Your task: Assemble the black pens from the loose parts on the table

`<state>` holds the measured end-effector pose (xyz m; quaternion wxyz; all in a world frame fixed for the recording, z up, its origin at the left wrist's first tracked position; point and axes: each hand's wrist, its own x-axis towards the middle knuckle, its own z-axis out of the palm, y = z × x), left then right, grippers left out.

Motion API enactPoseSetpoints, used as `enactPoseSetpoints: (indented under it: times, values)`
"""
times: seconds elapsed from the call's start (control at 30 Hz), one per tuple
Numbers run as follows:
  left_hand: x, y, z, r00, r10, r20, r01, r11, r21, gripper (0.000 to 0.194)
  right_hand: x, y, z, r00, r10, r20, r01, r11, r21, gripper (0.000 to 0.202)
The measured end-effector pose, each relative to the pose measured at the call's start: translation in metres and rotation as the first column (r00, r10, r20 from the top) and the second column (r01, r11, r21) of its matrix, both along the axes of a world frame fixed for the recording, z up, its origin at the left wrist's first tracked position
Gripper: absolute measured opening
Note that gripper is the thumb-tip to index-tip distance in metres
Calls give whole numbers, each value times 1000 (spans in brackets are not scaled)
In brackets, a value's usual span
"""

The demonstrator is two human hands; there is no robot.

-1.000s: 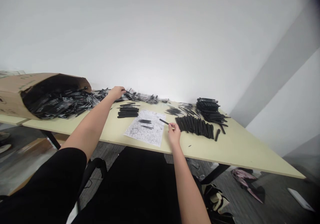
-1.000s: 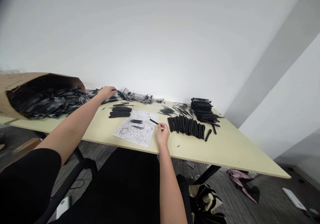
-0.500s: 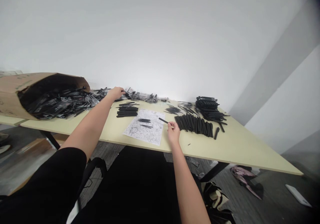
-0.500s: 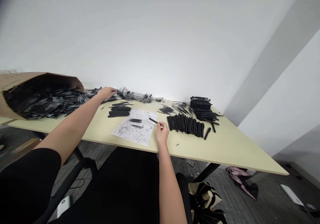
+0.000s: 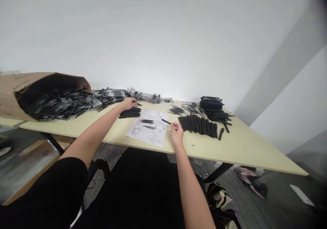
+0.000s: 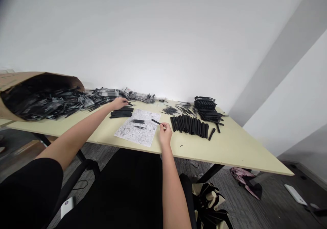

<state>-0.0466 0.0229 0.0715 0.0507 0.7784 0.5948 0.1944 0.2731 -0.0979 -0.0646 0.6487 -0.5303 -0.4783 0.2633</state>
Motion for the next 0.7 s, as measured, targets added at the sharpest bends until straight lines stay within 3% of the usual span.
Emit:
enactPoseSetpoints:
  times: [0.13, 0.27, 0.4, 0.57, 0.7]
  values:
    - [35, -30, -20, 978, -132, 162, 141, 989, -51, 35, 0, 0, 0, 1000, 6, -6, -6, 1000, -4, 34]
    - [59, -63, -39, 940, -150, 306, 180, 981, -72, 36, 0, -2, 3, 1000, -16, -16, 16, 1000, -5, 34]
    - [68, -98, -55, 909, -142, 392, 183, 981, -70, 29, -1, -6, 8, 999, -31, -19, 31, 1000, -4, 32]
    - [68, -136, -67, 957, -118, 265, 113, 993, 36, 30, 0, -11, 12, 995, -92, -45, 93, 996, 6, 27]
    - [71, -150, -73, 991, -53, 124, 52, 999, 7, 34, 0, -13, 15, 989, -138, -59, 138, 990, 8, 23]
